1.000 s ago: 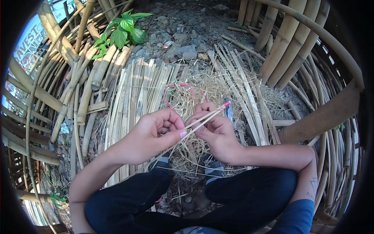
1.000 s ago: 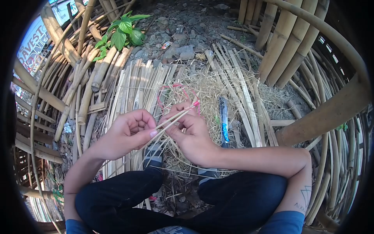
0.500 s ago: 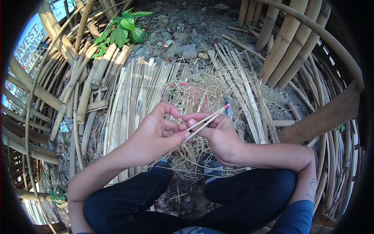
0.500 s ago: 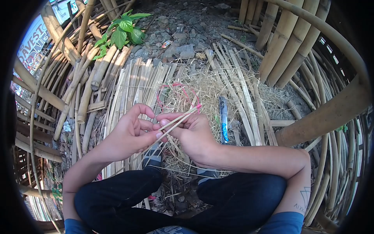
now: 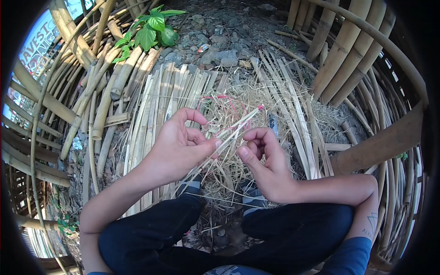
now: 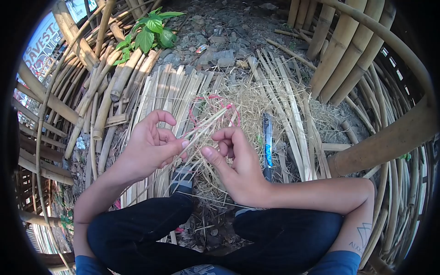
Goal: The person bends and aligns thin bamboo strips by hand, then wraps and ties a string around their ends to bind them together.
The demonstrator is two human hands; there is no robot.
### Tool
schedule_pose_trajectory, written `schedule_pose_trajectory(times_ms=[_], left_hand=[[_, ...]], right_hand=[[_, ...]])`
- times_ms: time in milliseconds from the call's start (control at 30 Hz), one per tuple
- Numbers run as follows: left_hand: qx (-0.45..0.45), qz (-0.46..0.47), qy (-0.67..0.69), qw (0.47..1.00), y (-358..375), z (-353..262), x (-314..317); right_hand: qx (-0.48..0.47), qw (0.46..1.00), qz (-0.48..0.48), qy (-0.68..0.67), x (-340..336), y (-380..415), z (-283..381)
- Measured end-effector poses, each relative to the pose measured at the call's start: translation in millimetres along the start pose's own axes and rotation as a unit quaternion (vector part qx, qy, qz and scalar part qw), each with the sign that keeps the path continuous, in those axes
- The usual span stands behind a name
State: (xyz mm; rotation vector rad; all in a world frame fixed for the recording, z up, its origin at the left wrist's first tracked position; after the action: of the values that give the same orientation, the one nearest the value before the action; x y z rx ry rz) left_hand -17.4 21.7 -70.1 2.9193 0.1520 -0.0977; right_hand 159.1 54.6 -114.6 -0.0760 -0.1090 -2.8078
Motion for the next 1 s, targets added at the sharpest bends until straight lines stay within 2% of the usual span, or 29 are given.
schedule_pose_trajectory(times_ms=[33,67,100,133,200,400,567,733,933,1000], left_hand=[[-0.003,-0.008,0.0,1.0,0,0,0],[-0.006,-0.009,0.001,1.0,-1,-1,0],[-0.019,-0.004,0.001,1.0,-1,-1,1],[-0.032,0.002,0.002,0.999,-1,-1,3],[-0.038,0.004,-0.012,0.999,1,-3,8],[-0.028,0.031,-0.004,0.999,6,-2,9],[-0.037,0.044,-0.038,0.998,7,-3,10],[-0.089,0.031,-0.028,0.995,8,-3,10],[-0.083,0.012,-0.077,0.994,11,-9,10],[-0.08,0.01,-0.071,0.994,12,-9,11]], right_hand=[[-0.188,0.974,0.062,0.108,2,6,15],[-0.366,0.898,0.119,0.211,8,18,27],[-0.454,0.835,0.16,0.267,18,24,39],[-0.453,0.835,0.161,0.268,21,21,39],[-0.569,0.71,0.148,0.387,28,25,38],[-0.616,0.659,0.09,0.423,28,25,42],[-0.624,0.669,0.076,0.397,27,28,46],[-0.637,0.677,0.037,0.366,28,25,44],[-0.567,0.734,0.03,0.373,32,29,52],[-0.446,0.823,0.072,0.345,31,24,46]])
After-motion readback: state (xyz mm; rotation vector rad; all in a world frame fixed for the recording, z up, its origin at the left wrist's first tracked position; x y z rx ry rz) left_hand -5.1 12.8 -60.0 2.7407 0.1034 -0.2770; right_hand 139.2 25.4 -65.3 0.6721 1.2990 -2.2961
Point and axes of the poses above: each hand's wrist, its own y-axis away from the middle knuckle, its own x-axis out of the palm, z = x × y, the point moved 4 cm from there along -y, towards the middle knuckle, and after that the axes turned 5 degrees about -z, right-handed, at the moved point
